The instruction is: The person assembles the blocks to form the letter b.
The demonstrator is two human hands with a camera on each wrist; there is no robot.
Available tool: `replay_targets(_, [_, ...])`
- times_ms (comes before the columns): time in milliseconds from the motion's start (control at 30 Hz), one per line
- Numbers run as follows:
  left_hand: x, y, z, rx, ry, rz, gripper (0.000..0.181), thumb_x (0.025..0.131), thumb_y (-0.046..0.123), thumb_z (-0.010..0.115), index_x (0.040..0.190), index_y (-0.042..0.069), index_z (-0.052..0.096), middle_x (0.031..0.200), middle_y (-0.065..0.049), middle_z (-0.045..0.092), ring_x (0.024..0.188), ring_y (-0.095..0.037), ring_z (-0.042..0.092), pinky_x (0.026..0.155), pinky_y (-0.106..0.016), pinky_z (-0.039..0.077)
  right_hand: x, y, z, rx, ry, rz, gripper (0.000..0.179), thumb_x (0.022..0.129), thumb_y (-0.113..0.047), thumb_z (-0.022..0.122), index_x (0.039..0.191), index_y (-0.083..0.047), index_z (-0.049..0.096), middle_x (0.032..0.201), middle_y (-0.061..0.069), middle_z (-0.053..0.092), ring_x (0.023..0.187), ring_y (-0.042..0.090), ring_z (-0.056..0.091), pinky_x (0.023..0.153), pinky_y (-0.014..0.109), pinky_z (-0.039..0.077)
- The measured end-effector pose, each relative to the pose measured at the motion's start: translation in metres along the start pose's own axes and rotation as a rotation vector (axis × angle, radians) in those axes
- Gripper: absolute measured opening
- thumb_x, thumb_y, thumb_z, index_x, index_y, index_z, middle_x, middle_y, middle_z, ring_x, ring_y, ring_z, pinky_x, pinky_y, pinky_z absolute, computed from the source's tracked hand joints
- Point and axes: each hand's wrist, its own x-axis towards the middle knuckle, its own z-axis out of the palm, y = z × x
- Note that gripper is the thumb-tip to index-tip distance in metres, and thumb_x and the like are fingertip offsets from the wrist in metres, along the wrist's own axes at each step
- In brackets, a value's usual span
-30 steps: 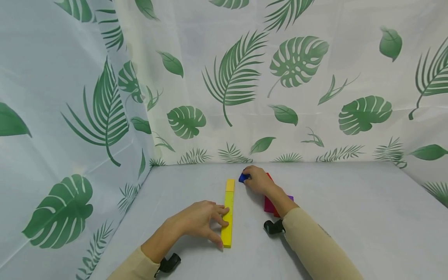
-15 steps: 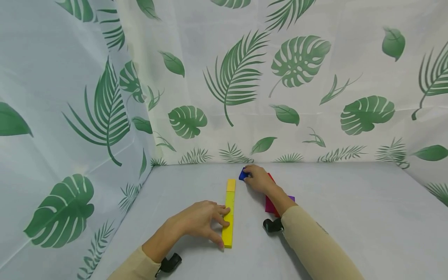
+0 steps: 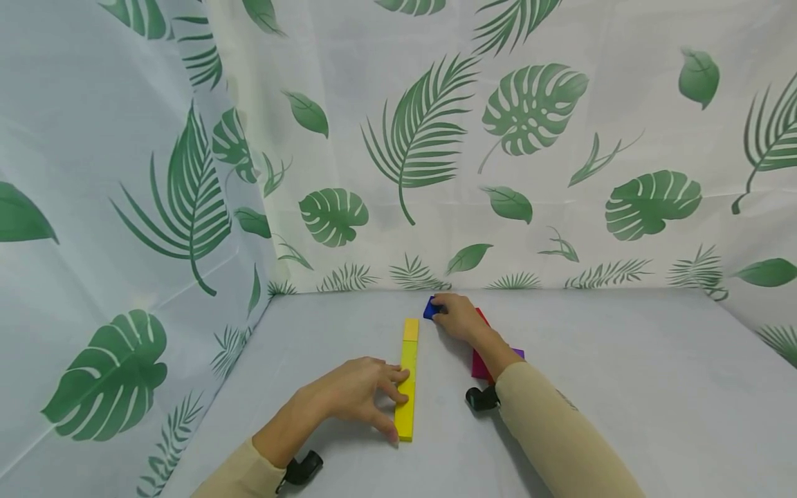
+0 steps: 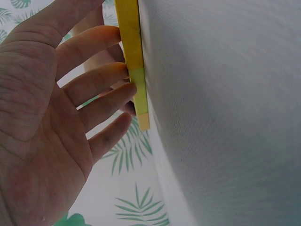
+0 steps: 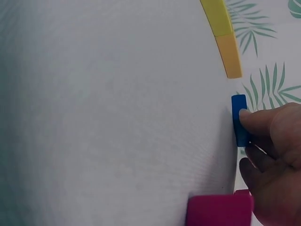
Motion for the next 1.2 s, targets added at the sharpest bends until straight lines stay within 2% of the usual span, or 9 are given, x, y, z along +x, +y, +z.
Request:
replay_targets(300, [0.000, 0.000, 0.000, 0.004, -0.001, -0.003, 0.065, 0.072, 0.070, 0.082, 0.126, 0.034, 0.075, 0.152, 0.006, 0.056, 0.144, -0.013, 0.052, 0.121, -0.044, 0.041, -0.001, -0.004, -0.003, -0.031, -0.023, -0.011, 0.041, 0.104, -0.011, 0.062, 0.144, -0.002, 0.061, 0.156, 0.019, 0.053, 0.146, 0.040, 0.046, 0.122, 0.056, 0.037])
replay_targets(633, [-0.001, 0.000, 0.000, 0.003, -0.001, -0.003, 0.065, 0.072, 0.070, 0.082, 0.126, 0.033, 0.075, 0.152, 0.006, 0.056, 0.144, -0.012, 0.051, 0.122, -0.044, 0.041, 0.002, -0.018, -0.007, -0.051, -0.120, 0.011, 0.043, 0.104, -0.013, 0.063, 0.146, -0.006, 0.060, 0.157, 0.018, 0.051, 0.144, 0.040, 0.047, 0.121, 0.055, 0.039])
replay_targets(933, [0.000, 0.000, -0.001, 0.009, -0.007, -0.005, 0.065, 0.073, 0.070, 0.082, 0.126, 0.033, 0.075, 0.152, 0.006, 0.056, 0.145, -0.015, 0.052, 0.121, -0.045, 0.041, 0.008, -0.016, 0.002, -0.072, -0.107, -0.012, 0.041, 0.105, -0.013, 0.061, 0.146, -0.007, 0.060, 0.159, 0.015, 0.050, 0.147, 0.040, 0.045, 0.122, 0.057, 0.037])
replay_targets(1200, [0.000, 0.000, -0.001, 0.010, 0.008, 0.015, 0.064, 0.073, 0.069, 0.083, 0.125, 0.032, 0.076, 0.152, 0.004, 0.057, 0.144, -0.014, 0.052, 0.121, -0.044, 0.041, 0.010, -0.013, 0.007, -0.016, -0.110, -0.041, 0.043, 0.106, -0.014, 0.059, 0.148, -0.008, 0.058, 0.163, 0.011, 0.045, 0.153, 0.039, 0.038, 0.125, 0.056, 0.033])
